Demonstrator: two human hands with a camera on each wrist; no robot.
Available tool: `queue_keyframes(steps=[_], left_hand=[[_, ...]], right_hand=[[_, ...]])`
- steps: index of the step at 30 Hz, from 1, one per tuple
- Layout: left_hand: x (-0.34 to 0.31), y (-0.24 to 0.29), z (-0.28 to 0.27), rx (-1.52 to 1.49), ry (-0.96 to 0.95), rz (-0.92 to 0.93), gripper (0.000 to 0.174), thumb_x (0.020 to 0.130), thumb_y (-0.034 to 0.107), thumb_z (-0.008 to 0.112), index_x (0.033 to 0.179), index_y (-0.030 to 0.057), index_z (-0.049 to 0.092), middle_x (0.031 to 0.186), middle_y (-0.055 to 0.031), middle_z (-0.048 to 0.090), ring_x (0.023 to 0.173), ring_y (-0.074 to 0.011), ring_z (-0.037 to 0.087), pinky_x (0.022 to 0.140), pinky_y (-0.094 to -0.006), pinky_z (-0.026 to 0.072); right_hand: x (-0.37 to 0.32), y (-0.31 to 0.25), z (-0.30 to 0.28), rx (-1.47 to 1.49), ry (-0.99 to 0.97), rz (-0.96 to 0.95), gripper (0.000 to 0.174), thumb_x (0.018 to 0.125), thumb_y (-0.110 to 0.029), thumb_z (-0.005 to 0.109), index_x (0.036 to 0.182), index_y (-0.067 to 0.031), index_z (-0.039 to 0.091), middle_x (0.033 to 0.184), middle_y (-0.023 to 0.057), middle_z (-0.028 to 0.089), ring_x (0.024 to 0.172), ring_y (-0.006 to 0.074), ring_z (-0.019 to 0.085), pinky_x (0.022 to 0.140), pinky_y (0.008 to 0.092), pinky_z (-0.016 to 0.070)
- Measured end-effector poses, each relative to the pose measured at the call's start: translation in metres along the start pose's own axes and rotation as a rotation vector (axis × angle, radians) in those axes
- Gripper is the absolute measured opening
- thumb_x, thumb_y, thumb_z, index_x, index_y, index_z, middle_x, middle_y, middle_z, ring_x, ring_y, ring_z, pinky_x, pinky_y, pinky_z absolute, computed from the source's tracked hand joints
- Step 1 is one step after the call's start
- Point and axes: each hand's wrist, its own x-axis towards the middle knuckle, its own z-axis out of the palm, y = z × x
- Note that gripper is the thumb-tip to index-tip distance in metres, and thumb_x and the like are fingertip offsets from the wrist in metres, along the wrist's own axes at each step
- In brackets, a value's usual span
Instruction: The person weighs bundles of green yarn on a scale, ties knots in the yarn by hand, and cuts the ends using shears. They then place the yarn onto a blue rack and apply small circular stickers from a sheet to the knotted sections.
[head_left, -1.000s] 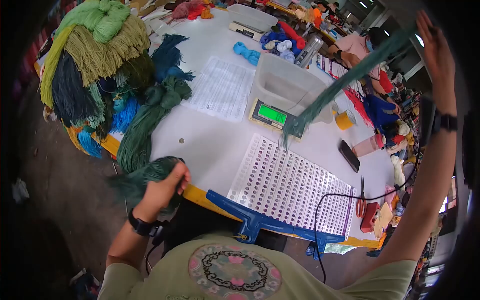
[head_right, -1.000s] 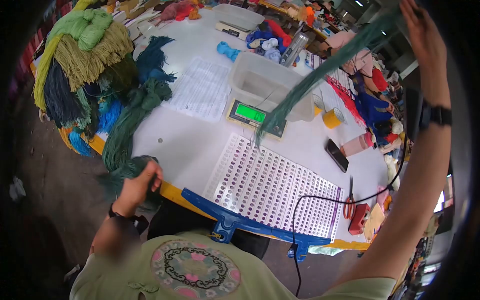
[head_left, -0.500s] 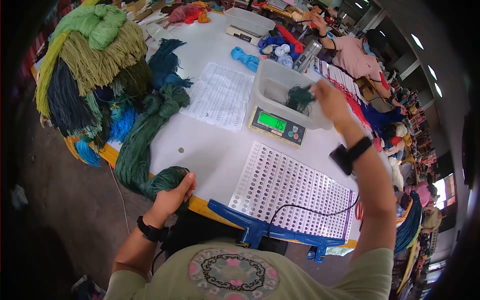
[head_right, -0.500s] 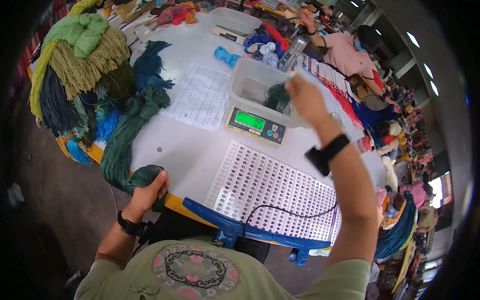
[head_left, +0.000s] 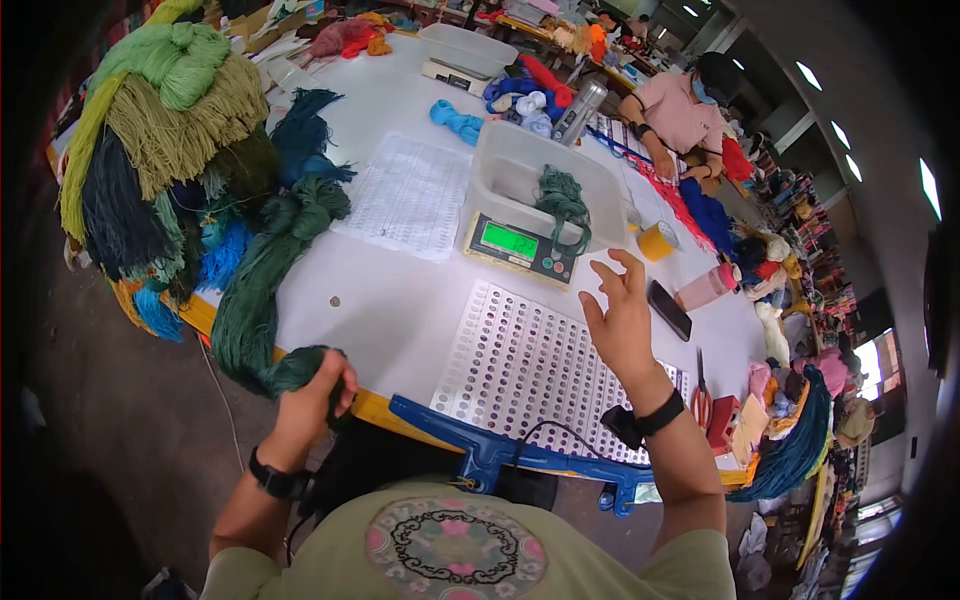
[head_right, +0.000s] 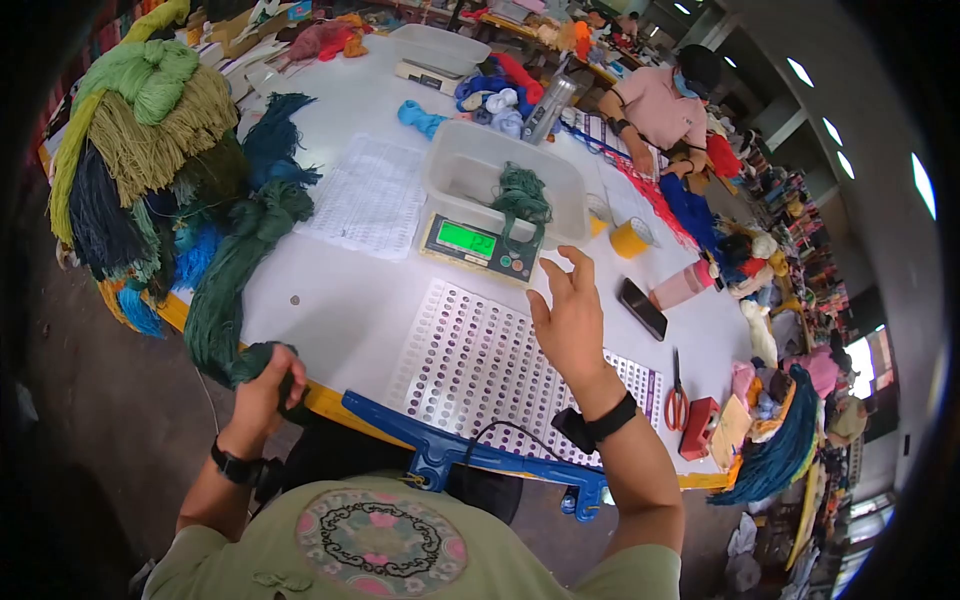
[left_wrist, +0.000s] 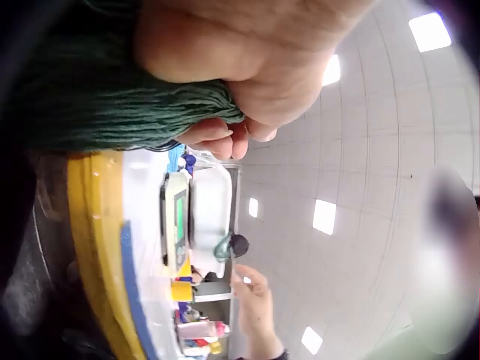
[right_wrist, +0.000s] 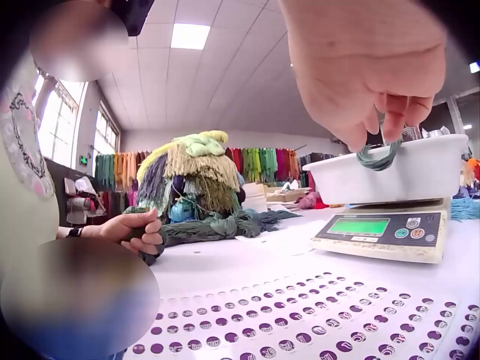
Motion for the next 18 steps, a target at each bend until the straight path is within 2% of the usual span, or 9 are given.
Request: queue_keyframes(steps=[1,3,7,9,11,13,15,17,18], left_hand=[[-0.009,0.004,0.001,-0.063,0.027,-0.003,0.038,0.095,0.037,0.055,0.077,0.0041,0.057,0.067,-0.0046,0.055,0.054,-0.0106,0.050,0.045,-0.0220,0.0370],[-0.030,0.019,-0.005,-0.208,-0.082,-0.057,0.044,0.093,0.045,0.054,0.078,0.0036,0.057,0.067,-0.0052,0.055,0.054,-0.0118,0.051,0.047,-0.0226,0.0389],[-0.054,0.026,-0.008,-0.248,-0.055,-0.197,0.049,0.091,0.053,0.051,0.086,0.0045,0.056,0.072,-0.0061,0.055,0.057,-0.0144,0.052,0.049,-0.0252,0.0428],[-0.056,0.018,-0.009,-0.363,0.332,-0.405,0.049,0.091,0.052,0.051,0.090,0.0041,0.057,0.075,-0.0064,0.056,0.062,-0.0161,0.055,0.054,-0.0271,0.0472],[-0.063,0.017,-0.014,-0.313,0.269,-0.360,0.045,0.091,0.049,0.054,0.093,0.0037,0.058,0.077,-0.0063,0.057,0.066,-0.0168,0.057,0.058,-0.0285,0.0490],[-0.073,0.026,-0.010,-0.069,0.128,-0.191,0.039,0.092,0.042,0.058,0.094,0.0025,0.058,0.083,-0.0068,0.059,0.071,-0.0159,0.059,0.060,-0.0281,0.0494],[-0.077,0.034,-0.002,-0.025,0.088,-0.157,0.036,0.093,0.038,0.058,0.092,0.0021,0.059,0.083,-0.0072,0.059,0.070,-0.0158,0.059,0.059,-0.0279,0.0495],[-0.073,0.038,0.008,0.018,0.045,-0.119,0.032,0.094,0.033,0.058,0.091,0.0016,0.059,0.082,-0.0076,0.060,0.070,-0.0158,0.059,0.058,-0.0278,0.0495],[-0.070,0.039,0.012,0.041,0.005,-0.099,0.030,0.094,0.031,0.059,0.090,0.0012,0.059,0.081,-0.0078,0.060,0.069,-0.0158,0.059,0.056,-0.0276,0.0494]], right_hand=[[-0.001,0.002,-0.001,-0.007,0.015,-0.024,0.042,0.073,-0.001,0.070,0.113,0.0026,0.057,0.127,0.0165,0.044,0.084,0.0308,0.058,0.076,0.0389,0.0501],[-0.003,0.006,-0.001,-0.008,0.029,-0.045,0.041,0.073,-0.001,0.070,0.111,0.0026,0.058,0.127,0.0167,0.045,0.084,0.0298,0.057,0.076,0.0384,0.0501],[0.000,0.011,0.005,-0.007,0.052,-0.057,0.041,0.071,-0.001,0.071,0.111,0.0003,0.060,0.126,0.0171,0.046,0.091,0.0301,0.056,0.081,0.0397,0.0477],[0.006,0.016,0.013,-0.018,0.072,-0.065,0.042,0.071,-0.001,0.071,0.111,-0.0006,0.060,0.126,0.0172,0.046,0.094,0.0306,0.055,0.083,0.0405,0.0465],[0.011,0.023,0.022,-0.038,0.107,-0.106,0.043,0.070,-0.004,0.073,0.111,-0.0026,0.061,0.127,0.0168,0.045,0.101,0.0318,0.052,0.087,0.0421,0.0432],[0.017,0.021,0.029,-0.065,0.105,-0.081,0.043,0.069,-0.005,0.074,0.110,-0.0037,0.062,0.128,0.0167,0.045,0.106,0.0322,0.050,0.090,0.0432,0.0407],[0.024,0.016,0.037,-0.090,0.109,-0.064,0.043,0.068,-0.007,0.075,0.109,-0.0048,0.062,0.130,0.0166,0.044,0.111,0.0326,0.047,0.092,0.0442,0.0382],[0.031,0.013,0.043,-0.228,0.091,-0.044,0.047,0.066,-0.006,0.077,0.110,-0.0093,0.061,0.132,0.0165,0.043,0.121,0.0336,0.040,0.096,0.0456,0.0338],[0.033,0.013,0.046,-0.226,0.091,-0.044,0.047,0.066,-0.006,0.077,0.110,-0.0093,0.061,0.132,0.0165,0.043,0.121,0.0336,0.040,0.096,0.0456,0.0338]])
